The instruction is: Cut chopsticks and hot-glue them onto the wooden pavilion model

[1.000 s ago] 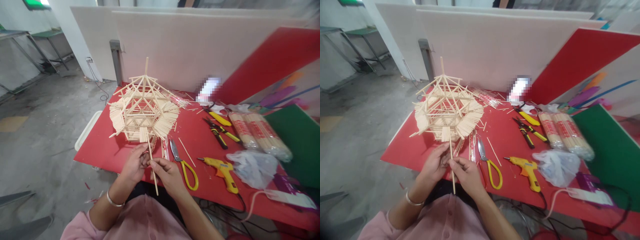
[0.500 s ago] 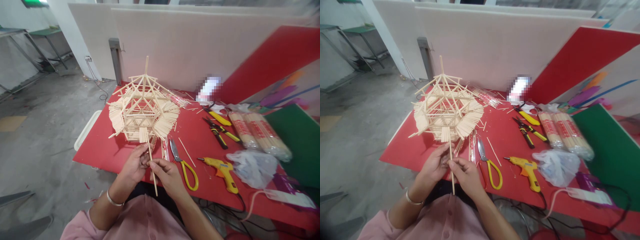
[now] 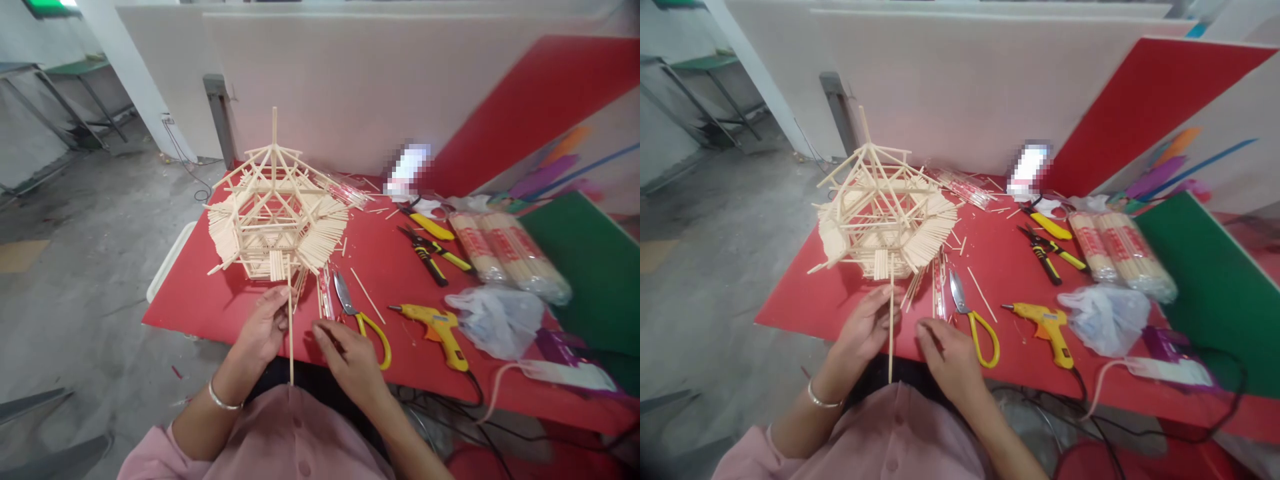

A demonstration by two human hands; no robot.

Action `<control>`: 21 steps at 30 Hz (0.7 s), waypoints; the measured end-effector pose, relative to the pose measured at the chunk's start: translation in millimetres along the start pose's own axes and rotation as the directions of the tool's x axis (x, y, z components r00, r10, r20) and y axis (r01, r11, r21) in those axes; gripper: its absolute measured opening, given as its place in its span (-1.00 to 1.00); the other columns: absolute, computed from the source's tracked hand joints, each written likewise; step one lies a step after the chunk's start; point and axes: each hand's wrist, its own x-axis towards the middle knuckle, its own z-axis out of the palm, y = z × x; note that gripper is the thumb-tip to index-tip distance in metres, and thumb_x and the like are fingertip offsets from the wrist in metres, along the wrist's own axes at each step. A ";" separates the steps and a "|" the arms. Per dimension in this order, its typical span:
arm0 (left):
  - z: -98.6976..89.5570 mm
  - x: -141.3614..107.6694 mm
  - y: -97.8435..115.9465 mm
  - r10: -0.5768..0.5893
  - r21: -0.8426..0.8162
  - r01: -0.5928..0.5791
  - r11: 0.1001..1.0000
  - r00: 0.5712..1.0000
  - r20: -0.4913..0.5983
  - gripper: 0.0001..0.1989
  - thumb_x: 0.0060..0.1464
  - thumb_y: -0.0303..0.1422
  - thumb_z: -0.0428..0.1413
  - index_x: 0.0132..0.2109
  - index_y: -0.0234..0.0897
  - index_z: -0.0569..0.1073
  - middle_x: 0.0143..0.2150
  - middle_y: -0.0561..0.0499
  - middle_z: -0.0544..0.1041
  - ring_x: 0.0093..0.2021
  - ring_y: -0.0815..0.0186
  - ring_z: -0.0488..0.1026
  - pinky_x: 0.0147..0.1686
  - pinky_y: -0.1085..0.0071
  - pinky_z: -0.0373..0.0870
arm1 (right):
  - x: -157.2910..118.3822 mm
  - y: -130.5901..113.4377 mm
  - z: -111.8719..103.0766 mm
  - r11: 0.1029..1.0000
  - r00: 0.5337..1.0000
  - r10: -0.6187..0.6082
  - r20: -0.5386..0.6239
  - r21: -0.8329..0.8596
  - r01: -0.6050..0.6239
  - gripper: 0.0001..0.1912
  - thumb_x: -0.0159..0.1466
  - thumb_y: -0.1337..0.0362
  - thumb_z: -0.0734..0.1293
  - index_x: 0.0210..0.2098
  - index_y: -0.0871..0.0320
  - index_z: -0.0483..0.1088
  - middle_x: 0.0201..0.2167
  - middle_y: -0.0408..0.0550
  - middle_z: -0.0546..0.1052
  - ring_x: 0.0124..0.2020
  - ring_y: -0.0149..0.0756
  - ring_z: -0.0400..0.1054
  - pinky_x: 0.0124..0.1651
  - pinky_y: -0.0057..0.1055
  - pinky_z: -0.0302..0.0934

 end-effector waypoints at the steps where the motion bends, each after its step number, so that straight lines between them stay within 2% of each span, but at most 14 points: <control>1: -3.5 -1.4 -3.9 0.013 0.029 -0.013 0.999 1.000 0.005 -0.65 -0.33 -0.25 0.45 -0.40 -0.37 0.56 -0.52 0.08 0.48 -0.60 0.60 0.26 -0.64 0.66 0.13 | -5.6 11.8 -5.1 0.986 0.995 -0.050 -0.087 -0.163 0.035 -0.67 0.35 0.06 0.23 -0.21 0.14 0.52 -0.27 0.01 0.62 -0.22 -0.21 0.50 -0.13 -0.33 0.33; 3: -10.2 -4.5 -13.1 0.024 0.105 -0.027 0.994 0.999 0.027 -0.66 -0.30 -0.22 0.44 -0.40 -0.35 0.56 -0.51 0.06 0.49 -0.55 0.55 0.35 -0.56 0.64 0.25 | -16.3 33.9 -15.3 0.918 0.981 -0.106 -0.164 -0.395 0.033 -0.66 0.36 0.07 0.21 -0.19 0.14 0.52 -0.23 0.03 0.62 -0.17 -0.16 0.51 -0.12 -0.31 0.33; 6: -14.9 -8.4 -25.8 0.003 0.213 -0.020 0.977 0.997 0.076 -0.64 -0.25 -0.17 0.41 -0.40 -0.35 0.55 -0.54 0.04 0.50 -0.55 0.47 0.41 -0.54 0.58 0.34 | -29.3 54.4 -26.8 0.832 0.978 -0.105 -0.179 -0.554 -0.012 -0.64 0.39 0.09 0.16 -0.16 0.14 0.52 -0.21 0.02 0.62 -0.21 -0.20 0.52 -0.23 -0.38 0.31; 9: -11.5 -10.2 -32.7 -0.007 0.275 -0.026 0.961 0.993 0.120 -0.62 -0.20 -0.12 0.38 -0.38 -0.35 0.53 -0.55 0.02 0.52 -0.58 0.41 0.44 -0.57 0.53 0.38 | -34.8 57.4 -35.8 0.804 0.980 -0.074 -0.182 -0.593 -0.049 -0.62 0.40 0.09 0.14 -0.14 0.14 0.52 -0.21 0.01 0.62 -0.22 -0.22 0.52 -0.25 -0.40 0.30; 12: -3.6 -10.8 -34.7 0.006 0.302 -0.054 0.952 0.988 0.157 -0.61 -0.19 -0.11 0.37 -0.38 -0.35 0.51 -0.57 0.02 0.52 -0.59 0.40 0.45 -0.60 0.54 0.38 | -24.1 54.6 -55.9 0.829 0.985 -0.018 -0.169 -0.554 -0.080 -0.62 0.38 0.07 0.15 -0.15 0.11 0.52 -0.21 0.00 0.62 -0.19 -0.21 0.51 -0.19 -0.38 0.30; 14: 2.6 -11.1 -34.9 0.013 0.319 -0.072 0.945 0.983 0.182 -0.61 -0.18 -0.11 0.37 -0.38 -0.35 0.51 -0.59 0.03 0.50 -0.60 0.41 0.44 -0.63 0.56 0.36 | -2.9 57.7 -81.0 0.820 0.981 0.032 -0.190 -0.556 -0.134 -0.63 0.36 0.06 0.15 -0.14 0.08 0.52 -0.19 0.00 0.62 -0.15 -0.16 0.49 -0.15 -0.31 0.30; 17: 13.0 -11.8 -35.7 0.024 0.345 -0.103 0.933 0.974 0.227 -0.64 -0.15 -0.13 0.36 -0.37 -0.34 0.51 -0.63 0.07 0.46 -0.64 0.44 0.39 -0.68 0.59 0.30 | 48.6 77.7 -129.9 0.691 0.946 0.121 -0.302 -0.658 -0.299 -0.57 0.34 0.10 0.13 0.04 0.17 0.43 -0.05 0.15 0.55 -0.03 -0.03 0.43 -0.03 -0.21 0.25; 18: 16.7 -12.2 -36.1 0.034 0.349 -0.117 0.930 0.971 0.236 -0.65 -0.15 -0.13 0.36 -0.38 -0.34 0.51 -0.64 0.08 0.44 -0.65 0.45 0.37 -0.70 0.60 0.28 | 68.2 88.0 -146.0 0.634 0.931 0.144 -0.336 -0.691 -0.347 -0.49 0.31 0.11 0.17 0.15 0.25 0.34 0.06 0.25 0.47 0.08 0.04 0.35 0.07 -0.16 0.19; 19: 20.4 -12.8 -36.5 0.047 0.351 -0.132 0.927 0.969 0.241 -0.66 -0.14 -0.14 0.36 -0.40 -0.33 0.51 -0.65 0.10 0.43 -0.66 0.46 0.36 -0.70 0.61 0.26 | 87.2 99.0 -160.5 0.579 0.921 0.218 -0.323 -0.717 -0.388 -0.36 0.26 0.11 0.25 0.25 0.32 0.21 0.17 0.35 0.36 0.17 0.12 0.25 0.12 -0.11 0.14; 20: 24.1 -13.6 -36.6 0.063 0.350 -0.148 0.925 0.968 0.243 -0.67 -0.14 -0.15 0.36 -0.41 -0.33 0.50 -0.65 0.11 0.42 -0.67 0.47 0.34 -0.71 0.61 0.25 | 104.7 110.0 -172.9 0.523 0.885 0.340 -0.317 -0.719 -0.458 -0.21 0.18 0.10 0.33 0.31 0.33 0.10 0.26 0.40 0.23 0.25 0.19 0.14 0.15 -0.07 0.10; 21: 27.5 -14.5 -36.5 0.080 0.349 -0.165 0.923 0.967 0.243 -0.67 -0.14 -0.15 0.36 -0.42 -0.33 0.49 -0.65 0.11 0.41 -0.68 0.49 0.33 -0.71 0.62 0.24 | 120.1 120.0 -182.6 0.508 0.864 0.394 -0.314 -0.708 -0.490 -0.12 0.10 0.11 0.40 0.31 0.35 0.09 0.28 0.45 0.18 0.26 0.26 0.11 0.15 -0.02 0.10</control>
